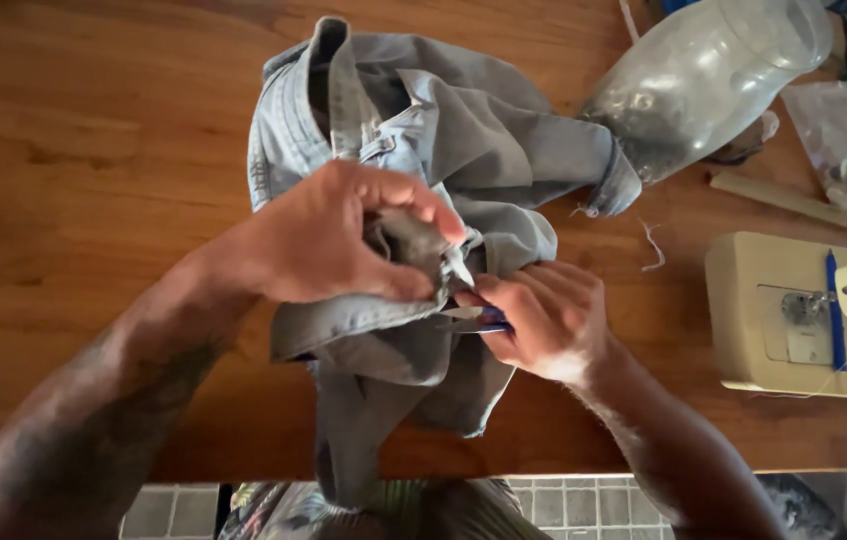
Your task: Using a seam ripper to remove stitches from a pair of denim jeans
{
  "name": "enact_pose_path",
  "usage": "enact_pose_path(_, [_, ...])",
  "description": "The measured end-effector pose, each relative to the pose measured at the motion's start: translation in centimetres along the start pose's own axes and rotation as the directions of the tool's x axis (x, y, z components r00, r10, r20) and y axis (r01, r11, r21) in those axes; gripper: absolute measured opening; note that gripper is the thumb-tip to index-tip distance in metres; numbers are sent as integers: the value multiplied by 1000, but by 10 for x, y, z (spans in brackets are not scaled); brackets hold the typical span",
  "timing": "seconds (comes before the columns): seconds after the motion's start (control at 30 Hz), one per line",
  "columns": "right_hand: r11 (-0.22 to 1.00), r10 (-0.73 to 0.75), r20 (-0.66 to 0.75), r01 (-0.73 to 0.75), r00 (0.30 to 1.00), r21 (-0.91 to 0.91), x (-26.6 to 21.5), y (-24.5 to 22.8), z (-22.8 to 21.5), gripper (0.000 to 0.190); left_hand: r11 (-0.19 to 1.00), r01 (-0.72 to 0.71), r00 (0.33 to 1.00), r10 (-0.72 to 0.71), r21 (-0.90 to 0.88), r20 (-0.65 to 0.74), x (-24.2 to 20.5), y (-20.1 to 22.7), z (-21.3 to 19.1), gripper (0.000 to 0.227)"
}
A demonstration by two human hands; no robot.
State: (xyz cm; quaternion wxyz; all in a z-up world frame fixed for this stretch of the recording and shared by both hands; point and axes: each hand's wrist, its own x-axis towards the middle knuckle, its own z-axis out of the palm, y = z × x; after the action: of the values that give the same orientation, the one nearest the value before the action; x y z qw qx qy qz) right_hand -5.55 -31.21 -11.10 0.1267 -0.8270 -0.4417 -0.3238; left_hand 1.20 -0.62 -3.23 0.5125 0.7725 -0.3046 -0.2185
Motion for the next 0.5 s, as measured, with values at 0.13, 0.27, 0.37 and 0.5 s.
enact_pose_path(0.13, [975, 153, 5, -152, 988, 161, -8, 15, 9, 20, 988, -154, 987, 154, -19, 48, 0, -16, -1, 57])
enact_pose_path(0.27, [693, 501, 216, -538, 838, 479, 8, 9, 2, 18, 970, -242, 970, 242, -24, -7, 0, -21, 1, 55])
enact_pose_path(0.37, [308, 551, 440, -662, 709, 683, 4, 2, -5, 27, 954, -300, 950, 301, 25, -83, -1, -29, 3, 55])
enact_pose_path(0.5, [98, 489, 516, -632, 703, 769, 13, -21, -24, 45, 927, -372, 914, 374, 39, -157, -2, -36, 7, 57])
